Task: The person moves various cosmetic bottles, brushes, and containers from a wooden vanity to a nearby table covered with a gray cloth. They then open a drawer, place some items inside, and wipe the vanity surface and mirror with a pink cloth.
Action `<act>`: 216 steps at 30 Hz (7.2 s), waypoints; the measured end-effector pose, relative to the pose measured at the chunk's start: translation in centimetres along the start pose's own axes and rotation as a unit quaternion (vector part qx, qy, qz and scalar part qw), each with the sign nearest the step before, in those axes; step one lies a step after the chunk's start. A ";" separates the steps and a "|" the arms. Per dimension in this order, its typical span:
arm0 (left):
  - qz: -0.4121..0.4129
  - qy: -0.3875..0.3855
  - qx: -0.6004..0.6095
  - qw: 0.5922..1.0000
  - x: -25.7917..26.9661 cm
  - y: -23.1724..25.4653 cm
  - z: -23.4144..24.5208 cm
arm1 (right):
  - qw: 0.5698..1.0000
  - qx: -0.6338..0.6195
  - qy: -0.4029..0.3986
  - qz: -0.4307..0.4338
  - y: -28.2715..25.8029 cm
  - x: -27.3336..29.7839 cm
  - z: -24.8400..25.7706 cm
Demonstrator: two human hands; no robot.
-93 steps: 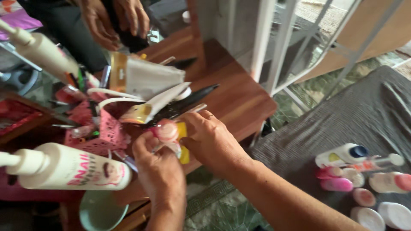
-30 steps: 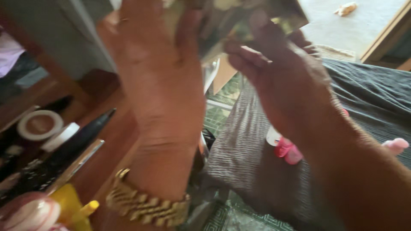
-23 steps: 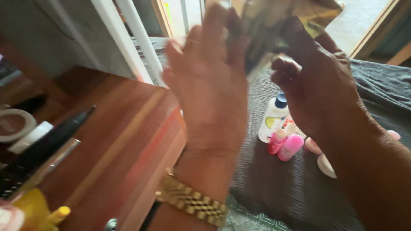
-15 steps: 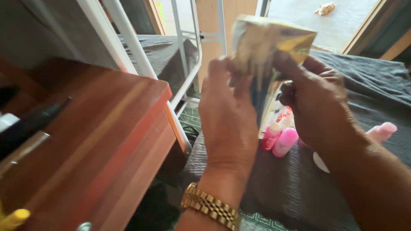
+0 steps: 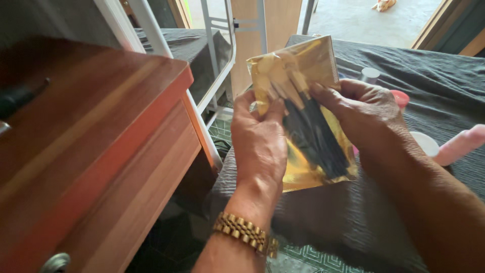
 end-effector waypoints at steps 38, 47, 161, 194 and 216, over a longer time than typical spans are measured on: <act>0.038 -0.134 -0.068 0.988 -1.5 -8.4 1.1 | 0.962 -0.247 -0.071 -0.090 8.5 4.0 -2.0; -0.100 -0.069 -0.129 0.984 1.2 -8.2 -1.6 | 0.964 -0.233 -0.037 -0.122 8.7 6.6 2.9; -0.420 0.406 -0.286 0.760 32.1 21.1 27.8 | 0.946 -0.028 -0.158 0.282 -21.6 14.2 -25.3; -0.196 0.092 -0.263 0.940 11.9 -3.7 -4.4 | 0.968 0.194 0.126 0.100 5.2 7.8 8.9; -0.172 0.032 -0.273 0.946 8.0 -11.9 -5.9 | 0.973 0.202 0.092 0.069 14.6 9.1 9.2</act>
Point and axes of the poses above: each hand's wrist, its own x-axis away from the middle knuckle, its own z-axis out of the back of the hand, y = z × x, the point moved 8 cm from there along -x, towards the middle knuckle, and after that the axes turned 9 degrees about z, right-handed, at the moved point
